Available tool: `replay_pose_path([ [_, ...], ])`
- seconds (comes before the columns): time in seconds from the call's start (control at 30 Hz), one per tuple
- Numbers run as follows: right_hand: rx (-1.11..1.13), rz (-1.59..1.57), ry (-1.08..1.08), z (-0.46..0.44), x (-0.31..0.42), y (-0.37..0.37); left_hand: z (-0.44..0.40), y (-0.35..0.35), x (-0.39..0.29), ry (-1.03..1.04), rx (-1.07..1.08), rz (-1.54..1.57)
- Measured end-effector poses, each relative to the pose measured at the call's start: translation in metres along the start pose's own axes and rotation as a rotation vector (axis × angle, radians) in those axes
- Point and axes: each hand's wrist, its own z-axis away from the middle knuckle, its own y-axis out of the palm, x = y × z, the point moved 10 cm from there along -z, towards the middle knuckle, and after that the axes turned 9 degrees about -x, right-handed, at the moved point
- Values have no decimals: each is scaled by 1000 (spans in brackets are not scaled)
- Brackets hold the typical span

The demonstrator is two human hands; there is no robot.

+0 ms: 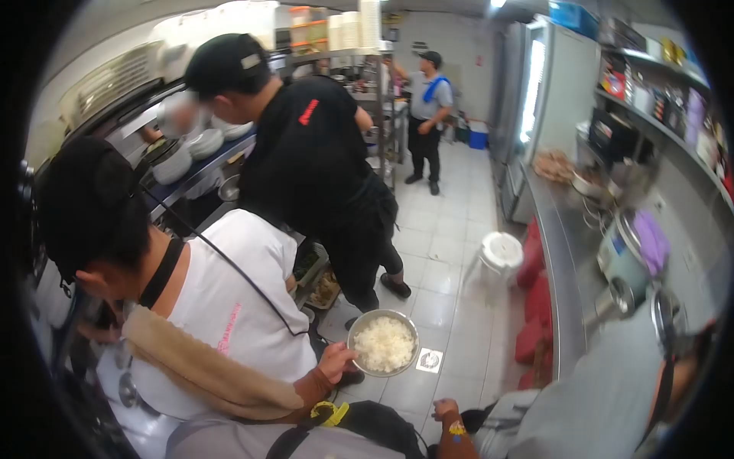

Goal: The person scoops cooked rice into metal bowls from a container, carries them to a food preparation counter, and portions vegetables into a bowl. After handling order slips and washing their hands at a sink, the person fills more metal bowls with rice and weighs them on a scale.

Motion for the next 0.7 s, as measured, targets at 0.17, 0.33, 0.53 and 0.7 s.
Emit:
replay_pose_path([
  [0.17,-48,59,81,-66,52,38,-88,-88,-13,-27,-90,81],
  [0.33,23,226,-106,-96,122,64,-134,-145,13,-40,-322,172],
  [0.53,-21,325,-119,-139,161,8,-156,-175,5,124,-592,437],
  [0.7,23,1388,-856,-213,186,3,-205,-234,-88,355,-824,607],
])
